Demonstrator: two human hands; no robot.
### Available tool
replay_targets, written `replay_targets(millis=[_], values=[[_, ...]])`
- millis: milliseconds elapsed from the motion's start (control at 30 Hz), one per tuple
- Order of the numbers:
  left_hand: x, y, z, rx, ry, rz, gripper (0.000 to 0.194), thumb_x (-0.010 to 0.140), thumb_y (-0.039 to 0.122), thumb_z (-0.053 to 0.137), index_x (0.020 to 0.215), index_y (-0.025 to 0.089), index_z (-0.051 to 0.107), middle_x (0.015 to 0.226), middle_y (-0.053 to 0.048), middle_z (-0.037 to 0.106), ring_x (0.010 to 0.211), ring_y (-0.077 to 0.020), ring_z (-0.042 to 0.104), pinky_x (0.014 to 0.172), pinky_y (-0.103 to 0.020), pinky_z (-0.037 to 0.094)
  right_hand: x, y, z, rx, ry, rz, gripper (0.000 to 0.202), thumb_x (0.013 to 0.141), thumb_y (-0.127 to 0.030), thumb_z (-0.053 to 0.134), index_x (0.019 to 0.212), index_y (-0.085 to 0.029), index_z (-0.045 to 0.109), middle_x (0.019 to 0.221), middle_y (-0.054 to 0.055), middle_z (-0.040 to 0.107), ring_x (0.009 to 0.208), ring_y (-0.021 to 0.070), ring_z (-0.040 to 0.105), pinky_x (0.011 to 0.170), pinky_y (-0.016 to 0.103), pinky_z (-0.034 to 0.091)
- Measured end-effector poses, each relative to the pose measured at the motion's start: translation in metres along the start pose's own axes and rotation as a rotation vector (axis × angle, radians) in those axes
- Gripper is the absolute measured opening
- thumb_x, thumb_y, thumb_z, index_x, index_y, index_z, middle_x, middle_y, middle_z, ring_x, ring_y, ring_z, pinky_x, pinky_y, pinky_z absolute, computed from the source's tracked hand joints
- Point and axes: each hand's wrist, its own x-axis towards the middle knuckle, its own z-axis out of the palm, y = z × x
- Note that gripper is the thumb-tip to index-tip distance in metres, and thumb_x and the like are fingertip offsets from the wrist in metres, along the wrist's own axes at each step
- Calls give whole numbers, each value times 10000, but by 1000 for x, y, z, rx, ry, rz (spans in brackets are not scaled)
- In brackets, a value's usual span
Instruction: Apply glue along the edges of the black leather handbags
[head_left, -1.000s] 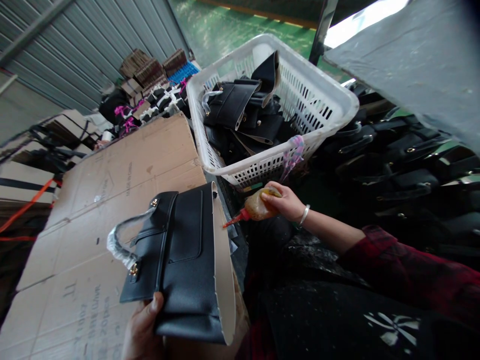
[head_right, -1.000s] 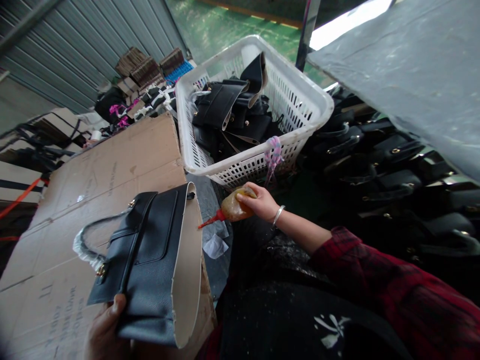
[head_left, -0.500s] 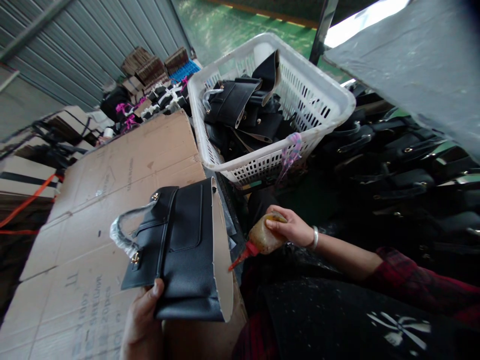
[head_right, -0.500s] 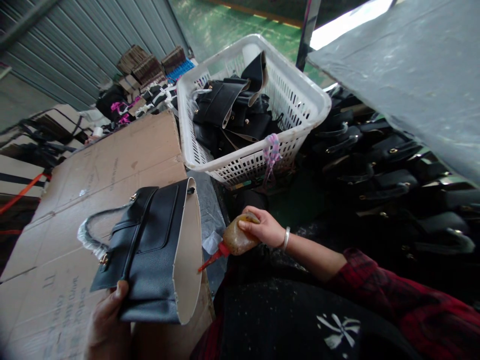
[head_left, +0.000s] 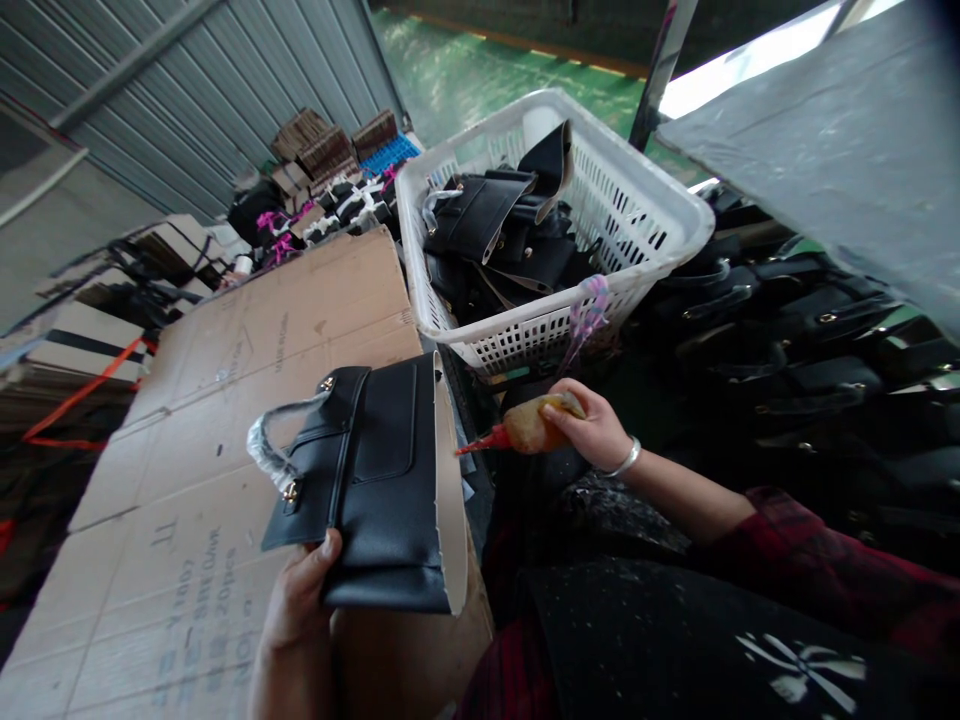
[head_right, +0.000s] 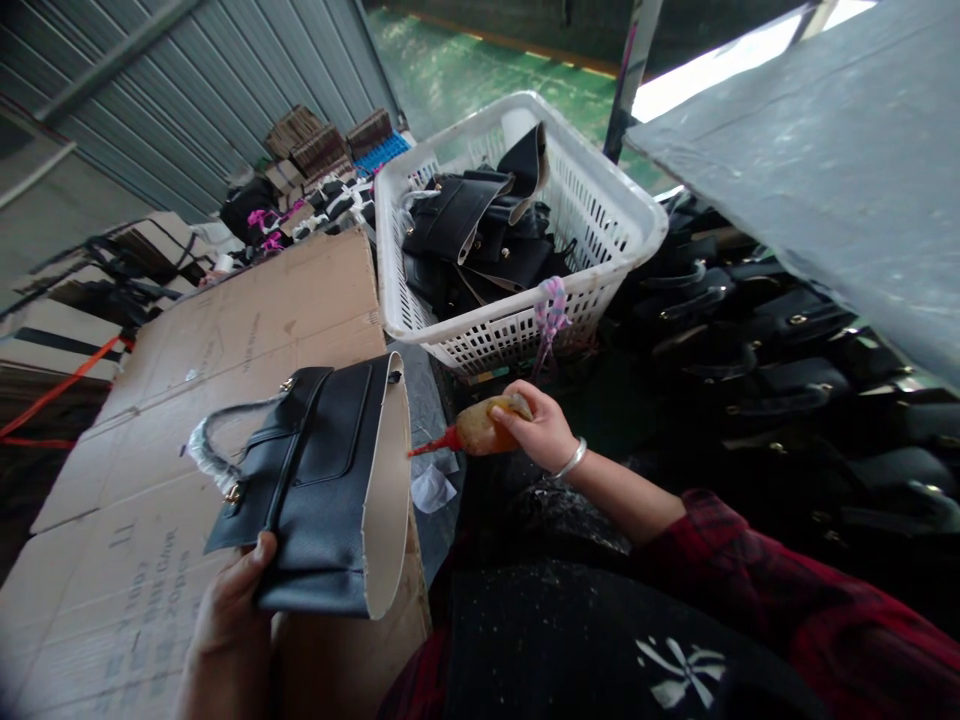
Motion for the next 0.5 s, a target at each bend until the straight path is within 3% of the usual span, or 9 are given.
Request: replay_targets(millis=[133, 267, 367, 500], values=[[6, -1, -7, 34, 3, -33, 456, 379, 367, 890, 665, 99, 656, 500, -26, 619, 362, -155, 528, 346, -230, 409, -19, -2, -3, 18, -137, 20, 310, 687, -464, 675, 707, -205, 507, 640, -18, 460, 601, 137, 427, 567, 277, 370], [5, -1, -4, 22, -5, -20, 670, 408, 343, 879, 988, 65, 693, 661, -80, 700, 476, -223, 618, 391, -257, 447, -29, -5, -6, 42, -243, 65, 326, 691, -484, 668, 692, -202, 506, 614, -20, 449, 574, 131, 412, 533, 269, 350], [2, 0, 0, -2, -20, -3, 798, 410, 329, 878, 1128, 63, 651, 681, -76, 708, 476, -222, 617, 406, -261, 452, -18, -5, -5, 38, -142, 59, 335, 677, -492, 678, 710, -207, 505, 619, -24, 449, 587, 134, 415, 546, 270, 355], [3, 0, -2, 3, -17, 21, 675, 438, 336, 865, 1037, 81, 686, 593, -38, 672, 391, -175, 558, 361, -242, 417, 7, -3, 1, 26, 30, 5, 340, 659, -490, 684, 722, -216, 491, 631, -32, 445, 599, 134, 415, 571, 274, 360]])
